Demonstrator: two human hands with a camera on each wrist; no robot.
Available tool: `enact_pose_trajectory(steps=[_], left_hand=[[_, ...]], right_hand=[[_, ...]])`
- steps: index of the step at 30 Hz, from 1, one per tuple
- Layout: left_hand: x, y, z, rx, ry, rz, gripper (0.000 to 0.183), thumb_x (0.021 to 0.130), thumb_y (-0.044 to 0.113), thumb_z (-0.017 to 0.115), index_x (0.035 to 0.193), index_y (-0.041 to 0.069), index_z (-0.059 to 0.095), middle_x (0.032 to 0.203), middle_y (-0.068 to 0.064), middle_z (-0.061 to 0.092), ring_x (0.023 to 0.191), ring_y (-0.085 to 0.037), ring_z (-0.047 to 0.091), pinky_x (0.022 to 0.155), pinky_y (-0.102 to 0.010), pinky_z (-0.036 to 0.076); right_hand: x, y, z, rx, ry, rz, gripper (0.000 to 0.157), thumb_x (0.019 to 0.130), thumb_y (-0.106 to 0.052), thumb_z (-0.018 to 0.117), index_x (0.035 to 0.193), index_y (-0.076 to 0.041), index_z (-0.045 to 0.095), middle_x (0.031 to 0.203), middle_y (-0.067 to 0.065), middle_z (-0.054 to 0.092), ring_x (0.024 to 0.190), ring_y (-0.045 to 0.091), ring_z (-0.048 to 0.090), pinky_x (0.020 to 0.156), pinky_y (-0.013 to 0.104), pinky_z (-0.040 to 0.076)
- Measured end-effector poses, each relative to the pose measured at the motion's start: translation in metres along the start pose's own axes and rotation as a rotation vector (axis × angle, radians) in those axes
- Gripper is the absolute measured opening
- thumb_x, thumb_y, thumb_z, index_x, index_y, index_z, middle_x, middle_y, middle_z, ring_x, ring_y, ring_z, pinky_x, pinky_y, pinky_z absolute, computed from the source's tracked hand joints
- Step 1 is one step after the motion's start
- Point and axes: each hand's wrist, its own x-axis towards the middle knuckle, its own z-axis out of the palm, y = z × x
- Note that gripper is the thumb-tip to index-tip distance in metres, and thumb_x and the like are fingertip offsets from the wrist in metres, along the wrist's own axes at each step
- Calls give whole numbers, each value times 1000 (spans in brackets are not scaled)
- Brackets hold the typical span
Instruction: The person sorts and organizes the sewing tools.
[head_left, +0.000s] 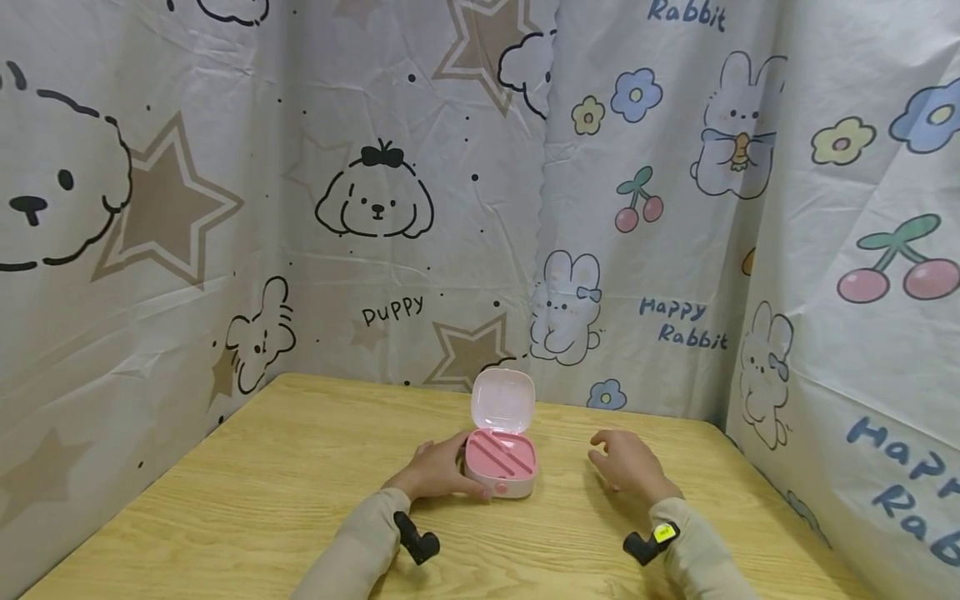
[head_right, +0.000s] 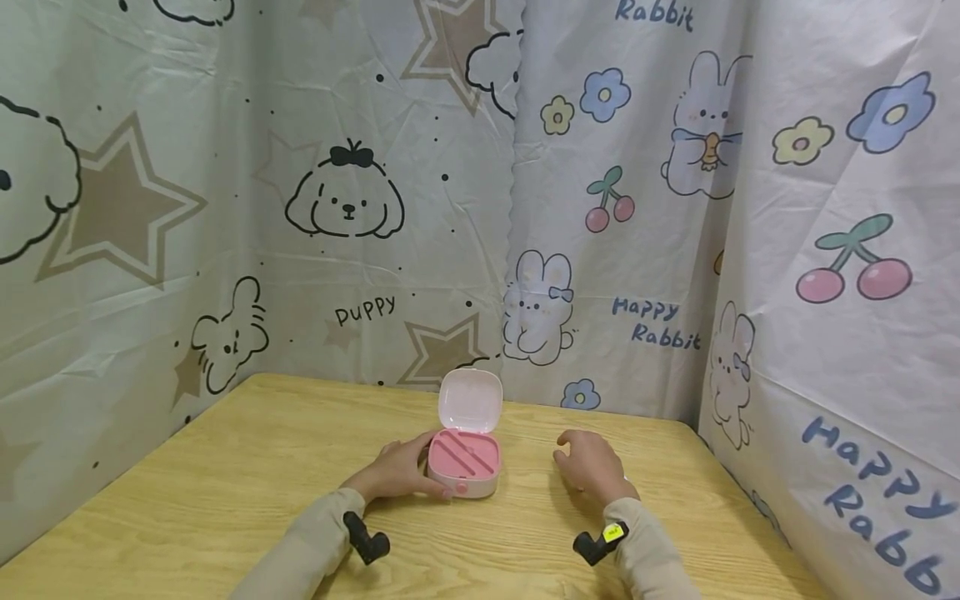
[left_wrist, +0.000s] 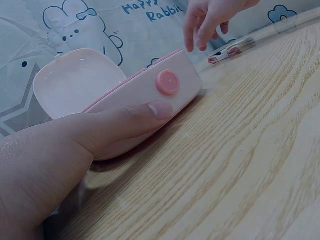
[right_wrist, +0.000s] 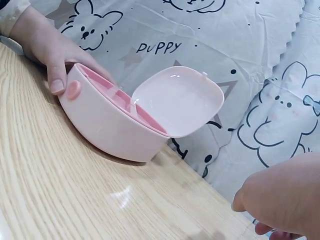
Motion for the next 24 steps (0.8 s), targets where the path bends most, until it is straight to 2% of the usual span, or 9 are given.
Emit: enact_pose_trajectory(steps=[5,8,11,15,20,24], left_hand=[[-1,2,-1,1,7,11,112,68,63,90,158,19,40,153,-2,52,141,-26,45,113,-68,13],[-1,2,-1,1,0,-2,112,68,62,90,159,21,39,154,-1,51,142,-24,44,114,-68,11],[0,2,0,-3,-3,-8,110,69,60,91,159,22,39,155,1,50,143,-24,42,115,-69,8],[0,2,0,-2,0,-7,109,69,59,91,158,21,40,154,1,50,143,-23,42,115,-69,8],[0,0,0,0,2,-2,110,69,61,90,158,21,40,154,0,50,143,-24,43,114,-69,9],[-1,1,1,-12,8,17,111,69,63,90,158,20,40,154,-1,51,142,-27,43,113,-72,8]], right_hand=[[0,8,-3,-12,-38,21,28,94,-18,69,117,-3,73,107,14,71,96,28,66,82,51,55],[-1,10,-4,-27,-48,23,30,91,-16,69,117,-3,74,104,11,71,95,27,65,80,49,55],[-3,12,-4,-40,-58,26,32,87,-14,69,116,-3,74,98,9,70,87,25,63,75,47,54],[-4,14,-2,-49,-74,27,28,88,-15,70,113,-5,75,92,7,69,80,23,59,70,46,53],[-7,14,1,-61,-74,4,22,90,-16,70,110,-7,76,105,14,72,92,34,66,74,56,54],[-8,14,1,-75,-82,21,22,93,-18,68,112,-10,76,112,17,72,100,42,66,73,62,52]])
